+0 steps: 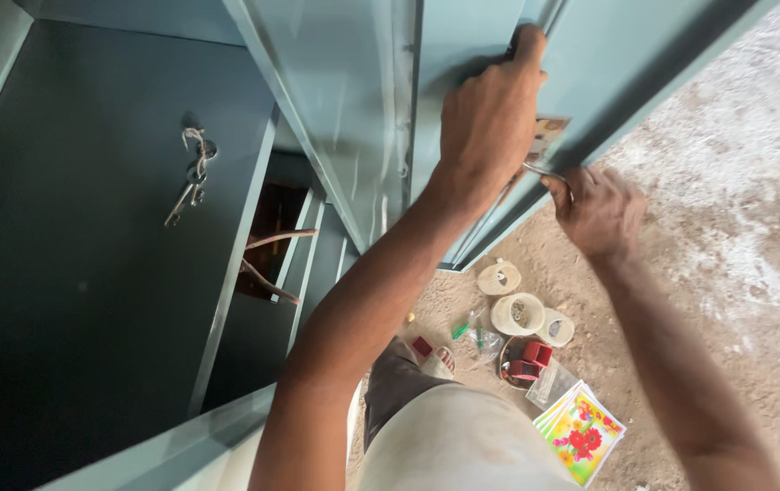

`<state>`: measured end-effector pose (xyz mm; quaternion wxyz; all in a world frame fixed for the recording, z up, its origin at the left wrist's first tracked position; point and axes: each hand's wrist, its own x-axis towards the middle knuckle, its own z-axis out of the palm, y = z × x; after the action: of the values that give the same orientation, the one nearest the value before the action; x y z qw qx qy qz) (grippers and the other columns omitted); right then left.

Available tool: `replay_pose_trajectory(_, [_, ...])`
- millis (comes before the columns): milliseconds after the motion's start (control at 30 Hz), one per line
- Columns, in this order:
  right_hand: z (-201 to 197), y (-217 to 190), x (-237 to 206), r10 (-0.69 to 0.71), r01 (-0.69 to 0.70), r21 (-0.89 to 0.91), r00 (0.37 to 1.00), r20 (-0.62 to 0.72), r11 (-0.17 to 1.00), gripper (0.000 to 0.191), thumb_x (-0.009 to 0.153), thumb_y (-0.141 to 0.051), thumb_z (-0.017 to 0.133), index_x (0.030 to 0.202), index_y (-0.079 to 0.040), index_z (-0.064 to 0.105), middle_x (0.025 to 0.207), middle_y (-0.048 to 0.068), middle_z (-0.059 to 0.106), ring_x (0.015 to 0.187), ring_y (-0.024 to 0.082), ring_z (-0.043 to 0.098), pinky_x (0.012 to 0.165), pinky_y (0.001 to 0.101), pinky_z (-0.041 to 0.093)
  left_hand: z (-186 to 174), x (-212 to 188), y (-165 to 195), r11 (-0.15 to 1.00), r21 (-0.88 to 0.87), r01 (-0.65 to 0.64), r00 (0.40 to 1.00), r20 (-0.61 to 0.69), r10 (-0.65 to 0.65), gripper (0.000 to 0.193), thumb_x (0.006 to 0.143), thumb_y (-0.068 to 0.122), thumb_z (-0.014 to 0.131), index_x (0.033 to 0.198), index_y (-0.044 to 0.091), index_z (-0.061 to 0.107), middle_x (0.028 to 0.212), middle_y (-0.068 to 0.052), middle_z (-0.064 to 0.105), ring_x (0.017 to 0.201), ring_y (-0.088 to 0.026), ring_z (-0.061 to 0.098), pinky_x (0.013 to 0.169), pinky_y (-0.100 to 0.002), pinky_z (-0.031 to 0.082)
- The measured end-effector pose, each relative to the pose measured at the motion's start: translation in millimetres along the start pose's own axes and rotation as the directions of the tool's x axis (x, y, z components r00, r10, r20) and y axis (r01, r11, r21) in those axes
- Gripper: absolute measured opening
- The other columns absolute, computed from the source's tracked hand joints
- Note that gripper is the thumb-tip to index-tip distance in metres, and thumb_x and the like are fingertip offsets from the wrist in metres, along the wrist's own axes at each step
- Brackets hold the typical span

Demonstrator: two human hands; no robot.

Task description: The person kneels on the ground beside a painted metal cabinet and attaches a lock mechanism to the door edge, threading screws by hand and tightening them with a wrench and pliers. They pick screws and hardware from bowls on the ground and use a printed sheet as a work reference.

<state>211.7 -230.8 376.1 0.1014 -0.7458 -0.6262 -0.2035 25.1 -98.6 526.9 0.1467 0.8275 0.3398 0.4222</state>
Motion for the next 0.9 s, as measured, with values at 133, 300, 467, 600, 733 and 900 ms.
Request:
replay_pose_trajectory(133, [48.7, -92.9, -8.8, 0.449, -0.391, 0.770, 0.880, 0.153, 0.504, 0.033, 0.112, -0.046, 0.054, 0.118, -0.019, 0.072, 0.069, 0.004, 0.064, 0.053, 0.019, 0.053, 0.049, 0.0375, 0.042, -7.4, -4.9, 4.3, 1.000, 0.016, 0.021, 0.999, 0.040, -0.022, 0.021, 0.100, 0.014, 0.060, 0.115, 0.003, 0.049, 0.081, -0.014, 0.077, 0.073, -0.033, 0.077, 0.058, -0.048, 0.060])
replay_pose_trajectory(300, [103.7, -245.1, 21.5, 0.158, -0.336, 0.623, 0.783, 0.602, -0.707, 0.030, 0.111, -0.039, 0.055, 0.121, -0.016, 0.072, 0.074, 0.006, 0.064, 0.056, 0.020, 0.054, 0.053, 0.0375, 0.043, -9.3, -6.3, -0.2, 0.999, 0.007, 0.037, 0.996, 0.080, -0.037, 0.020, 0.102, 0.013, 0.059, 0.117, 0.003, 0.049, 0.080, -0.015, 0.076, 0.068, -0.030, 0.077, 0.054, -0.045, 0.058])
replay_pose_trajectory(467, [92.6, -208.2, -32.3, 0.150, -0.487, 0.631, 0.708, 0.690, -0.604, 0.028, 0.111, -0.032, 0.056, 0.124, -0.014, 0.073, 0.079, 0.007, 0.064, 0.059, 0.021, 0.054, 0.056, 0.0374, 0.044, -3.3, 1.2, -5.9, 0.996, 0.085, -0.009, 1.000, 0.026, 0.007, 0.022, 0.101, 0.017, 0.061, 0.116, 0.005, 0.050, 0.074, -0.014, 0.075, 0.067, -0.030, 0.076, 0.053, -0.043, 0.059])
replay_pose_trajectory(600, [38.7, -118.0, -58.6, 0.311, -0.522, 0.850, 0.823, 0.476, 0.079, 0.027, 0.110, -0.026, 0.057, 0.126, -0.012, 0.073, 0.083, 0.009, 0.064, 0.062, 0.022, 0.054, 0.059, 0.0373, 0.045, -1.0, 3.1, -2.3, 0.996, 0.085, 0.016, 0.997, 0.071, -0.022, 0.023, 0.103, 0.019, 0.061, 0.116, 0.005, 0.050, 0.073, -0.014, 0.075, 0.067, -0.030, 0.076, 0.053, -0.045, 0.059])
replay_pose_trajectory(733, [-41.8, -26.3, -26.0, 0.136, -0.205, 0.153, 0.918, 0.373, 0.967, 0.035, 0.112, -0.040, 0.043, 0.112, -0.020, 0.070, 0.083, 0.005, 0.073, 0.057, 0.021, 0.063, 0.045, 0.0348, 0.048, 2.3, 6.0, -1.4, 0.997, 0.082, -0.002, 1.000, 0.017, 0.001, 0.025, 0.100, 0.018, 0.061, 0.117, 0.005, 0.049, 0.078, -0.012, 0.077, 0.070, -0.033, 0.076, 0.055, -0.048, 0.059])
replay_pose_trajectory(900, [-114.6, -9.6, 41.2, 0.001, 0.123, -0.229, 0.880, 0.475, 0.966, 0.036, 0.114, -0.047, 0.036, 0.121, -0.034, 0.069, 0.080, -0.001, 0.072, 0.062, 0.013, 0.063, 0.041, 0.0265, 0.047, 5.7, 6.5, -7.0, 0.990, 0.139, 0.010, 0.998, 0.058, -0.018, 0.028, 0.100, 0.023, 0.061, 0.117, 0.004, 0.048, 0.077, -0.016, 0.075, 0.071, -0.034, 0.076, 0.056, -0.049, 0.060])
